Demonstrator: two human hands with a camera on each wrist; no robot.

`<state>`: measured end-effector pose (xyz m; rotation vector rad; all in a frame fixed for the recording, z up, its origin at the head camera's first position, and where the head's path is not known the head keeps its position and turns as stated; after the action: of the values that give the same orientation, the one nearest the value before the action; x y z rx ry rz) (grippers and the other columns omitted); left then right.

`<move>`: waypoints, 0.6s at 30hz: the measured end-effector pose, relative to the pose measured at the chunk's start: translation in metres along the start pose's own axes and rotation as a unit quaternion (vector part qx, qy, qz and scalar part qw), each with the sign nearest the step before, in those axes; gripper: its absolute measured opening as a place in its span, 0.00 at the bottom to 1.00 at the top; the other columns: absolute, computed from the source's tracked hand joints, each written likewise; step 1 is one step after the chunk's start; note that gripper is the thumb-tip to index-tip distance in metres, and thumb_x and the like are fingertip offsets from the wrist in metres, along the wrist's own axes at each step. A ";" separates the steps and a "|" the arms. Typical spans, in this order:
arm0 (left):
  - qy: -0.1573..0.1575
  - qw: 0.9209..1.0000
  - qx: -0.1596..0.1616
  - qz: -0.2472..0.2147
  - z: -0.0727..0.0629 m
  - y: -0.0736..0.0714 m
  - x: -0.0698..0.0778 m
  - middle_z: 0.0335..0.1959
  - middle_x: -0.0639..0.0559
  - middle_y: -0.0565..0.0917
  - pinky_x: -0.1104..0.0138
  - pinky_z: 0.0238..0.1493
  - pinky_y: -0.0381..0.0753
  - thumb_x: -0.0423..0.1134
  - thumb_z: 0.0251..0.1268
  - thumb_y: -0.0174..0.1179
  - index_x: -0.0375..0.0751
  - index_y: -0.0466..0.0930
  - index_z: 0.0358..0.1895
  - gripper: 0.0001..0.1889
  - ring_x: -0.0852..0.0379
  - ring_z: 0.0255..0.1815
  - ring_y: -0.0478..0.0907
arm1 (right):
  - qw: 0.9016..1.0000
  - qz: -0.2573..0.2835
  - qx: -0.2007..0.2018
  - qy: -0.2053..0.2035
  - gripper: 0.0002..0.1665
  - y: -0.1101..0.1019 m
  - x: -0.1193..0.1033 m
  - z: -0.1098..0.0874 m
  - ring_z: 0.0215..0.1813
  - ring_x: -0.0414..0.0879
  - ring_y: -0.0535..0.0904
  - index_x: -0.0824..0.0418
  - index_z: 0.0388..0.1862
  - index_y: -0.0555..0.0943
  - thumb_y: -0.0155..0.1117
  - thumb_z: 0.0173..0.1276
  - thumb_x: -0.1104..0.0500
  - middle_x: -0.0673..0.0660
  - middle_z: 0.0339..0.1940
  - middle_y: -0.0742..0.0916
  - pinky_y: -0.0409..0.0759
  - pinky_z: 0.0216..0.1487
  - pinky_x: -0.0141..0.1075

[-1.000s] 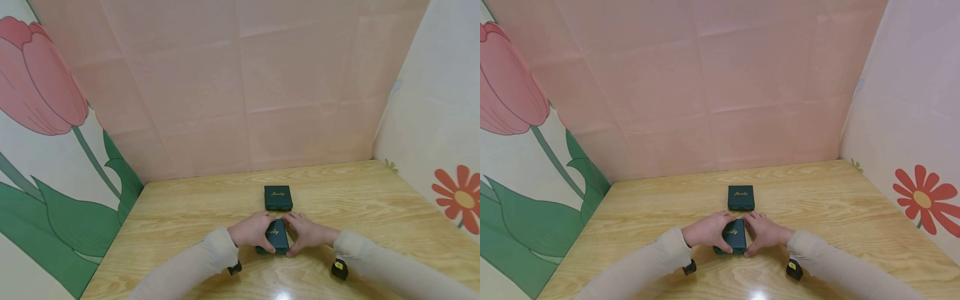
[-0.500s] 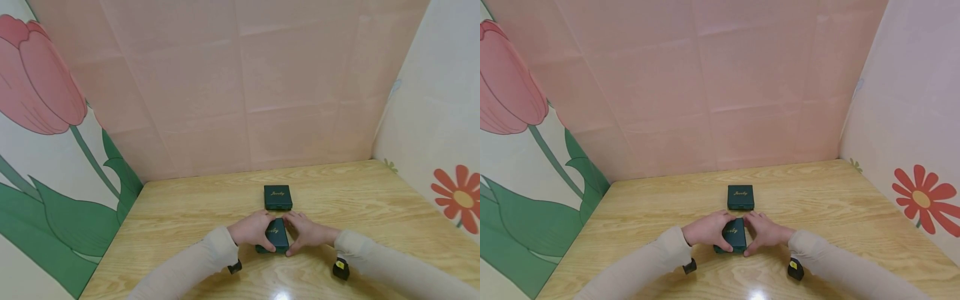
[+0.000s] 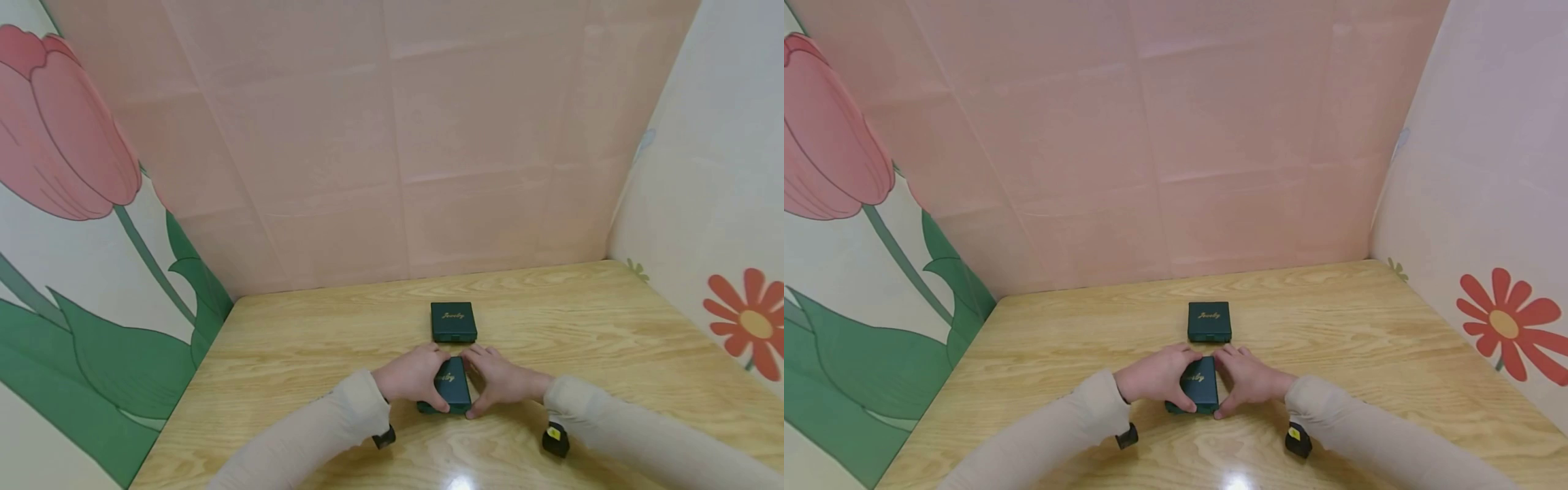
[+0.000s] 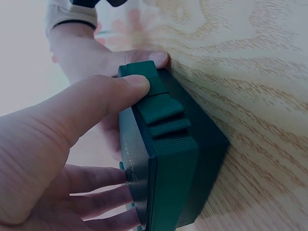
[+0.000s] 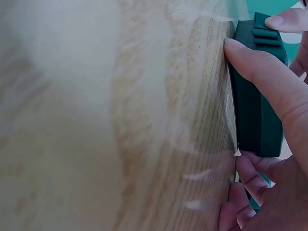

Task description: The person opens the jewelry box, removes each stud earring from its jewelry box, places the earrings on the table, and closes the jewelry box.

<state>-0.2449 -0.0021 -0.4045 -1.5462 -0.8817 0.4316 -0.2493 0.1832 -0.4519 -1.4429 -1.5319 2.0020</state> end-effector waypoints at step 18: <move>-0.003 1.000 0.007 -0.001 -0.001 0.001 0.000 0.50 0.54 0.76 0.74 0.47 0.75 0.55 0.44 0.76 0.41 0.69 0.67 0.45 0.64 0.42 0.72 | 1.000 -0.011 -0.010 0.013 0.55 0.000 -0.002 0.001 0.48 0.47 0.62 0.58 0.62 0.69 0.82 0.38 0.38 0.50 0.53 0.72 0.64 0.48 0.40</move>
<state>-0.2434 -0.0028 -0.4052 -1.5324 -0.8816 0.4402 -0.2492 0.1810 -0.4505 -1.4487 -1.5546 1.9524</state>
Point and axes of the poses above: each hand's wrist, its own z-axis towards the middle knuckle, its own y-axis out of the palm, x = y × z, the point moved 2 cm from there along z, towards the middle knuckle
